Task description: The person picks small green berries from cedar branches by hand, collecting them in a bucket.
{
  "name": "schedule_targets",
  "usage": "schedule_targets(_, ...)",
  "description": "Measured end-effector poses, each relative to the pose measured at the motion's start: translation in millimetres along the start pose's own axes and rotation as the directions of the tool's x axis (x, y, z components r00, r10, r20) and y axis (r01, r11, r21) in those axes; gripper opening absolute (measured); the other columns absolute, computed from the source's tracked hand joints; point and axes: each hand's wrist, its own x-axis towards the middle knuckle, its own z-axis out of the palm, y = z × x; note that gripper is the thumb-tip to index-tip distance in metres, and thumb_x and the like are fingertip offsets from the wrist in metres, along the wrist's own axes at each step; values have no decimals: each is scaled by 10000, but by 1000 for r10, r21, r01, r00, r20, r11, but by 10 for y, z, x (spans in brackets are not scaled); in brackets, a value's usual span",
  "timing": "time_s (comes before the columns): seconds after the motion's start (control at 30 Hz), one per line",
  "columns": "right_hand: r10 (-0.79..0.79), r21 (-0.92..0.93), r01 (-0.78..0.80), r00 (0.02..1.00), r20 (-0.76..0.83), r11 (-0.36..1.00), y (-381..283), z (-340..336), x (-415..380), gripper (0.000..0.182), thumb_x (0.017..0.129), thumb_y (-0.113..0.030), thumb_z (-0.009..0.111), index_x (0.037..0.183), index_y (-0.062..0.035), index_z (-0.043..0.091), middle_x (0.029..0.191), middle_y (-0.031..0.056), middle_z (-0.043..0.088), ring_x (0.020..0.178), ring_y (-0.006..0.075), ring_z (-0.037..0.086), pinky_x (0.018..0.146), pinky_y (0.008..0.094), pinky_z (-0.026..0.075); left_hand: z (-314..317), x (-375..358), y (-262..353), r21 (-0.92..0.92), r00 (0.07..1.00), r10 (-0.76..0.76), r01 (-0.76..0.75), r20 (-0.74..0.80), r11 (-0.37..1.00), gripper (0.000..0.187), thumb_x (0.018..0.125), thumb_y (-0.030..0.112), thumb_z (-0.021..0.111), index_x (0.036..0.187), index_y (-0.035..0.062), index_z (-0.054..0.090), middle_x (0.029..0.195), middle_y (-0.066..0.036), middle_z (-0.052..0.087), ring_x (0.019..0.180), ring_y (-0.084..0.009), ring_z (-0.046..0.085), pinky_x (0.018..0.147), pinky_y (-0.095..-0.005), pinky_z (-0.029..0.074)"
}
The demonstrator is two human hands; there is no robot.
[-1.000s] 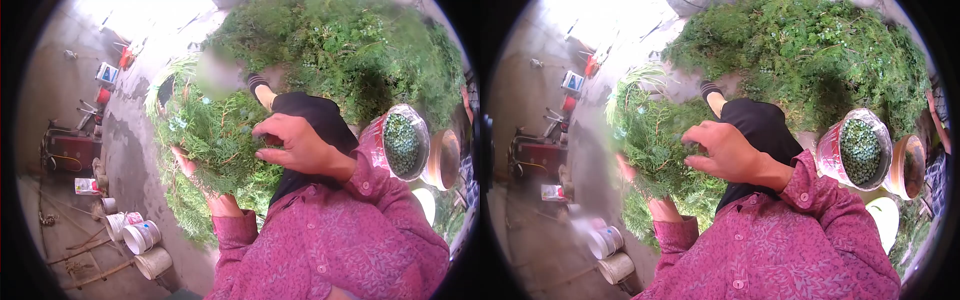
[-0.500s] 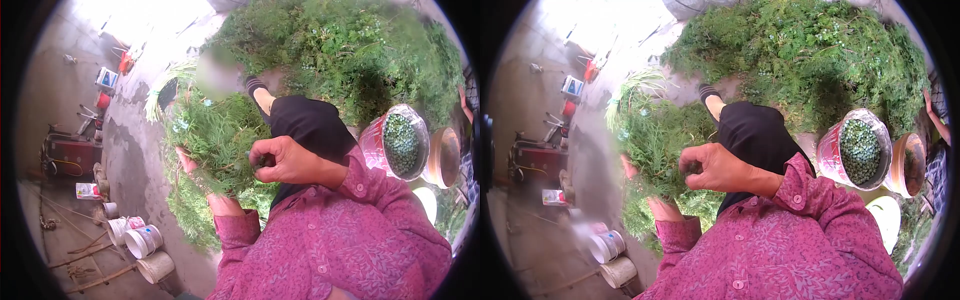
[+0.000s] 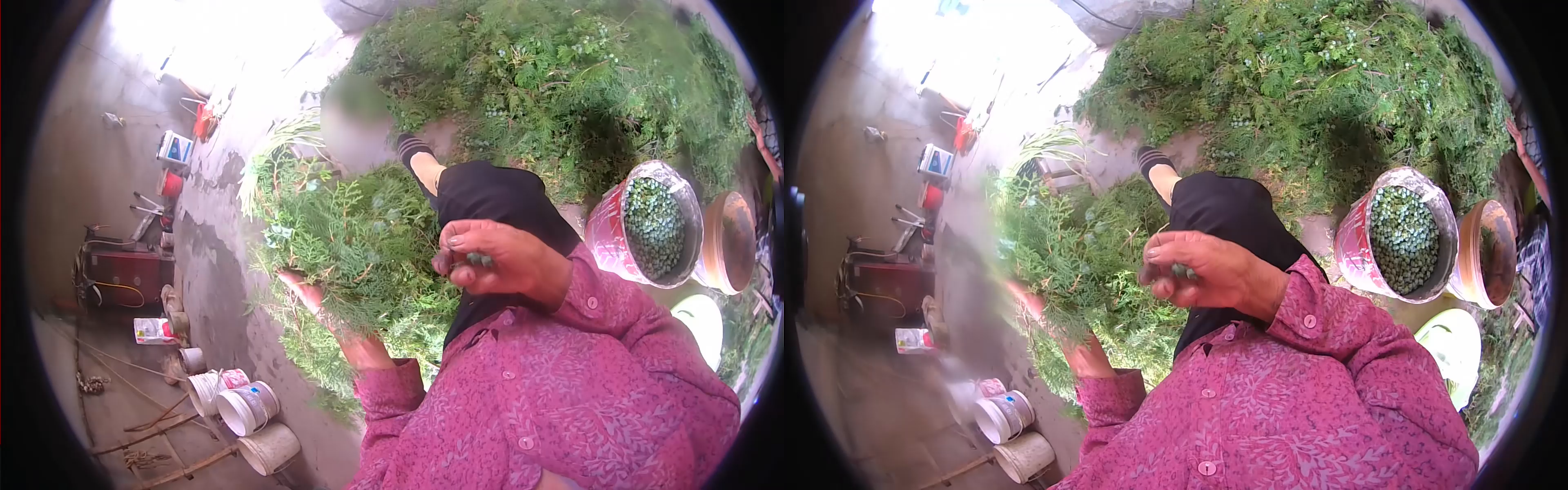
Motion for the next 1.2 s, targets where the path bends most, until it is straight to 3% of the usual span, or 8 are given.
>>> schedule_targets(0.17,-255,-317,222,965,-66,922,-10,-116,193,88,846,-106,579,904,-45,552,722,15,551,491,60,455,386,194,306,238,-55,152,47,998,-23,26,-58,999,723,886,561,348,1399,89,153,1404,-140,245,1233,-295,353,1000,-466,354)
schedule_targets(0.33,-122,-338,128,992,38,932,121,10,244,258,773,-188,705,950,-56,571,731,2,573,466,50,400,396,197,265,285,-12,171,-33,974,-161,157,-162,987,737,880,585,330,1395,80,178,1405,-134,257,1242,-295,341,1011,-465,333)
schedule_targets(0.83,-199,-614,31,958,-206,788,128,263,200,156,803,-111,542,916,-29,610,722,1,553,560,49,468,460,189,372,20,83,161,-104,960,-189,171,-207,980,749,875,602,313,1400,84,184,1431,-131,215,1274,-301,295,1041,-471,281)
schedule_targets(0.9,-83,-489,-28,976,-203,872,69,-61,186,143,798,-106,554,906,-26,601,724,14,555,548,61,484,427,192,354,0,121,202,49,931,-8,28,-365,998,745,879,597,305,1402,81,178,1434,-125,214,1277,-299,292,1041,-467,281)
schedule_targets(0.93,32,-357,-98,982,-185,929,22,-118,177,133,792,-102,566,896,-23,593,727,26,557,536,73,499,394,195,337,-173,66,132,419,919,321,-205,-229,885,747,882,596,291,1409,86,147,1441,-117,196,1288,-301,273,1049,-469,269)
schedule_targets(0.97,36,-359,-102,982,-184,928,21,-110,150,133,792,-102,566,896,-23,593,727,26,557,536,73,499,394,195,337,-272,74,77,418,917,323,-205,-234,885,747,882,596,291,1409,86,147,1441,-117,196,1288,-301,273,1049,-469,269)
schedule_targets(1.1,-135,-317,108,989,-66,942,-48,190,2,72,831,-103,560,852,-38,584,629,3,520,502,49,472,366,189,293,-249,256,197,392,922,288,-173,-259,904,750,878,598,300,1407,86,155,1437,-120,202,1282,-300,282,1046,-469,273)
schedule_targets(1.2,-374,-559,369,921,110,743,-162,447,16,152,895,-153,526,866,-11,575,696,5,538,518,38,468,432,170,328,-121,224,196,352,928,258,-155,-268,923,752,876,600,307,1404,85,161,1434,-121,207,1277,-299,289,1044,-468,275)
